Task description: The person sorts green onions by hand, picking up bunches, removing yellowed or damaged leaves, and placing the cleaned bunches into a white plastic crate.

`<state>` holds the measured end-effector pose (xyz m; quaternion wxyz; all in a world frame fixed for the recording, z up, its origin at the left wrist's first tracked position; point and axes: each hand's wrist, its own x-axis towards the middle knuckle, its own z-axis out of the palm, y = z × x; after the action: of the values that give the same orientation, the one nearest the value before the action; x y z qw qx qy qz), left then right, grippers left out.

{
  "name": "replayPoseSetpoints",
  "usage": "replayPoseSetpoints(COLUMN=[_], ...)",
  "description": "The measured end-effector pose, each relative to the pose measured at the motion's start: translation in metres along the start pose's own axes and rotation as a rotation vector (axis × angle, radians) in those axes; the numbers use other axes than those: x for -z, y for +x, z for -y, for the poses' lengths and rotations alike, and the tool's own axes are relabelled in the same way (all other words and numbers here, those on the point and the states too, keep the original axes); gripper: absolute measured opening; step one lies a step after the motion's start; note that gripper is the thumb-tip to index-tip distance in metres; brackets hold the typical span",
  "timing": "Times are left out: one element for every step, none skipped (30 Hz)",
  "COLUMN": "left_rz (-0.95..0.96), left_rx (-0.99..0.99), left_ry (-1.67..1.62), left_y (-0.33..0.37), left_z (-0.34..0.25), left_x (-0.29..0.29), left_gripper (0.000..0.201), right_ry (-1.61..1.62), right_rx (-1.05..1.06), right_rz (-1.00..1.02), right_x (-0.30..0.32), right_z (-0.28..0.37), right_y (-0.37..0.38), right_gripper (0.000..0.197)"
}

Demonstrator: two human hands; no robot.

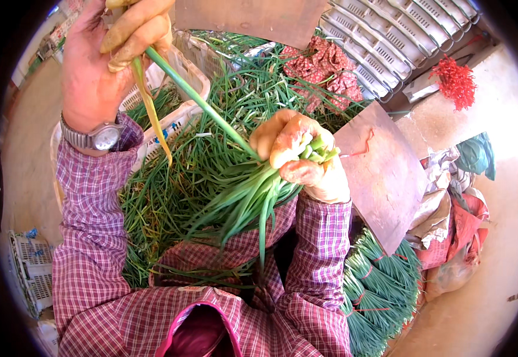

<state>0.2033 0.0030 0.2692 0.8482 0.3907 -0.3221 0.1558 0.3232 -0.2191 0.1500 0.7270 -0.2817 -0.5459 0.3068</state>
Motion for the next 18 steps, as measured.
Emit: replayPoseSetpoints(left_rz=[-0.049, 0.053, 0.104, 0.155, 0.216, 0.213, 0.21, 0.207, 0.101, 0.192, 0.284, 0.355, 0.311, 0.29, 0.274, 0.092, -0.098, -0.088], left_rx=[0.0, 0.015, 0.024, 0.034, 0.064, 0.077, 0.088, 0.1, 0.088, 0.093, 0.097, 0.092, 0.065, 0.053, 0.043, -0.262, -0.566, -0.567], left_ry=[-0.001, -0.026, -0.04, -0.052, -0.019, -0.02, -0.023, -0.025, -0.174, -0.188, -0.201, -0.152, -0.07, -0.029, -0.002, 0.297, 0.604, 0.611], left_y=[0.001, 0.006, 0.01, 0.014, 0.017, 0.018, 0.019, 0.019, 0.018, 0.022, 0.025, 0.02, 0.019, 0.014, 0.012, 0.004, -0.004, -0.015], left_z=[-0.002, -0.002, -0.002, -0.002, -0.003, -0.004, -0.005, -0.007, -0.011, -0.016, -0.022, -0.046, -0.056, -0.065, -0.069, -0.074, -0.083, -0.115], left_x=[-0.002, -0.001, 0.0, 0.001, 0.001, -0.002, -0.006, -0.008, -0.009, 0.003, 0.017, 0.02, 0.021, 0.021, 0.02, 0.016, 0.013, 0.026], left_gripper=[0.033, 0.034, 0.034, 0.034, 0.034, 0.034, 0.034, 0.034, 0.034, 0.034, 0.035, 0.035, 0.031, 0.029, 0.028, 0.022, 0.021, 0.021], right_ry=[0.022, 0.024, 0.03, 0.037, 0.051, 0.086, 0.121, 0.122, 0.114, 0.096, 0.092, 0.136, 0.147, 0.158, 0.066, 0.058, 0.065, 0.076], right_rx=[-0.024, -0.054, -0.098, -0.129, -0.157, -0.167, -0.179, -0.175, -0.175, -0.174, -0.17, -0.188, -0.216, -0.245, -0.281, -0.28, -0.269, -0.255], right_rz=[-0.014, -0.032, -0.053, -0.062, -0.069, -0.054, -0.04, -0.038, -0.046, -0.061, -0.065, -0.016, -0.017, -0.017, -0.079, -0.094, -0.087, -0.069], right_x=[0.001, 0.001, -0.003, -0.006, -0.01, -0.013, -0.016, -0.016, -0.014, -0.014, -0.015, -0.023, -0.022, -0.022, -0.022, -0.015, -0.007, -0.004], right_z=[-0.002, -0.002, 0.0, 0.0, 0.001, 0.0, 0.0, -0.001, -0.004, -0.003, 0.0, -0.004, -0.002, 0.0, 0.004, 0.006, 0.007, 0.008], right_y=[0.0, 0.001, 0.002, 0.004, 0.006, 0.007, 0.009, 0.009, 0.009, 0.008, 0.007, 0.017, 0.016, 0.016, 0.014, 0.008, 0.002, 0.0], right_gripper=[0.03, 0.029, 0.028, 0.027, 0.026, 0.026, 0.026, 0.026, 0.027, 0.027, 0.027, 0.027, 0.027, 0.027, 0.025, 0.025, 0.025, 0.024])
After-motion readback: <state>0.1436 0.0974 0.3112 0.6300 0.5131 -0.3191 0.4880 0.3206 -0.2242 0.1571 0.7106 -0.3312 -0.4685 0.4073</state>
